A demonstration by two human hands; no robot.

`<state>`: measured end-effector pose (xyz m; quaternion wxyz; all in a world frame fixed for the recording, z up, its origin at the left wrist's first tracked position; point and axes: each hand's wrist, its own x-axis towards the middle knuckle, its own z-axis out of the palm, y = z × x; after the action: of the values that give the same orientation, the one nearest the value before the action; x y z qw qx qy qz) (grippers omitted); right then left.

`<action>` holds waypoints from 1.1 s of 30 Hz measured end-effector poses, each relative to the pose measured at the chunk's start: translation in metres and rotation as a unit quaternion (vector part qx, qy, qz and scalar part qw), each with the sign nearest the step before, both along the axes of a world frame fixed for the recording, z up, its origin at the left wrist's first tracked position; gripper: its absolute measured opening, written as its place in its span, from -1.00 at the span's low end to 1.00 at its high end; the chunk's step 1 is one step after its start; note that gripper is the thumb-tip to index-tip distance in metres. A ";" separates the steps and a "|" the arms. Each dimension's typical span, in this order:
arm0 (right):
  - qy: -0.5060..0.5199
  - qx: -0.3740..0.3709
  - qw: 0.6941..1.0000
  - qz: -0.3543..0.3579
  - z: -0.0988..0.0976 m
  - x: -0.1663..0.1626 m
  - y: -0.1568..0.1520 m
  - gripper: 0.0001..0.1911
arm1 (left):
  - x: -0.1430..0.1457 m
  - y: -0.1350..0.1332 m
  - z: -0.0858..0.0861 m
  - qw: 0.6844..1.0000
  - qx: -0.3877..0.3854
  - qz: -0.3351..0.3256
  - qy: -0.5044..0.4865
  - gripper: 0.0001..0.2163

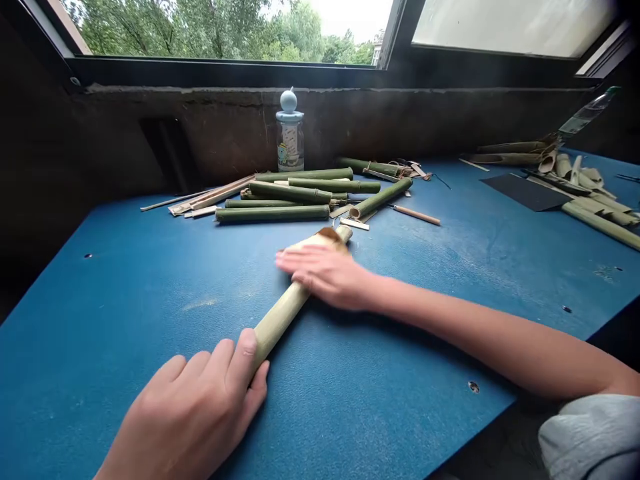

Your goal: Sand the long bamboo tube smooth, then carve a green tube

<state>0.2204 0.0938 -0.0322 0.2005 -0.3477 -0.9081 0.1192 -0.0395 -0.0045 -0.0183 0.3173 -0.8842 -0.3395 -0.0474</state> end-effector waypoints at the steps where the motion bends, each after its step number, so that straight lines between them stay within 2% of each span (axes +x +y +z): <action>1: -0.016 -0.002 0.998 -0.060 0.000 0.014 0.015 -0.51 | 0.000 0.000 0.001 1.000 0.002 -0.005 0.006 -0.75; 2: -0.032 -0.002 0.993 -0.118 0.000 0.028 0.030 -0.52 | 0.000 0.000 0.002 1.000 0.006 -0.011 0.013 -0.75; 4: -0.049 0.000 0.982 -0.182 -0.001 0.052 0.054 -0.52 | 0.001 0.001 0.004 0.999 0.011 -0.022 0.027 -0.78; 6: -0.054 0.004 0.982 -0.181 0.000 0.059 0.059 -0.51 | 0.001 0.000 0.004 0.999 -0.004 -0.033 0.021 -0.80; 9: -0.056 0.002 0.993 -0.099 0.003 0.033 0.032 -0.51 | 0.001 -0.004 0.001 0.998 -0.053 -0.031 0.006 -0.74; 12: -0.036 0.008 0.999 0.027 0.006 -0.003 -0.003 -0.49 | -0.001 -0.010 -0.004 0.997 -0.074 0.000 0.015 -0.67; 15: -0.012 0.026 0.995 0.098 0.005 -0.004 -0.004 -0.50 | -0.002 -0.016 -0.006 0.997 -0.070 0.002 0.031 -0.65; 17: -0.012 0.025 0.998 0.064 0.002 0.018 0.015 -0.52 | -0.001 -0.018 -0.006 0.998 -0.044 -0.004 0.039 -0.64; 19: -0.020 0.009 1.000 -0.018 0.000 0.042 0.035 -0.54 | 0.001 -0.020 -0.003 0.998 -0.019 -0.003 0.052 -0.66; 21: -0.021 -0.004 0.996 -0.081 -0.001 0.053 0.041 -0.53 | 0.005 -0.020 0.002 0.998 -0.016 0.001 0.059 -0.70; 23: -0.023 -0.004 0.997 -0.073 0.000 0.044 0.031 -0.51 | 0.009 -0.017 0.005 0.999 -0.031 -0.009 0.041 -0.74; 26: -0.030 0.008 0.999 0.033 0.003 0.018 0.009 -0.48 | 0.013 -0.013 0.009 0.998 -0.052 -0.029 -0.007 -0.75; 28: -0.039 0.002 0.998 0.055 0.004 0.013 0.006 -0.50 | 0.014 -0.012 0.010 0.998 -0.054 -0.031 -0.023 -0.74; 32: -0.052 -0.027 0.994 -0.095 0.007 0.024 0.015 -0.51 | 0.013 -0.010 0.013 0.995 -0.084 -0.046 -0.036 -0.69; 33: -0.051 -0.028 0.993 -0.103 0.008 0.023 0.014 -0.50 | 0.013 -0.010 0.014 0.993 -0.101 -0.049 -0.038 -0.68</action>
<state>0.2436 0.1077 -0.0246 0.1558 -0.4504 -0.8728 0.1053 -0.0269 -0.0146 -0.0045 0.2101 -0.9249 -0.3107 -0.0623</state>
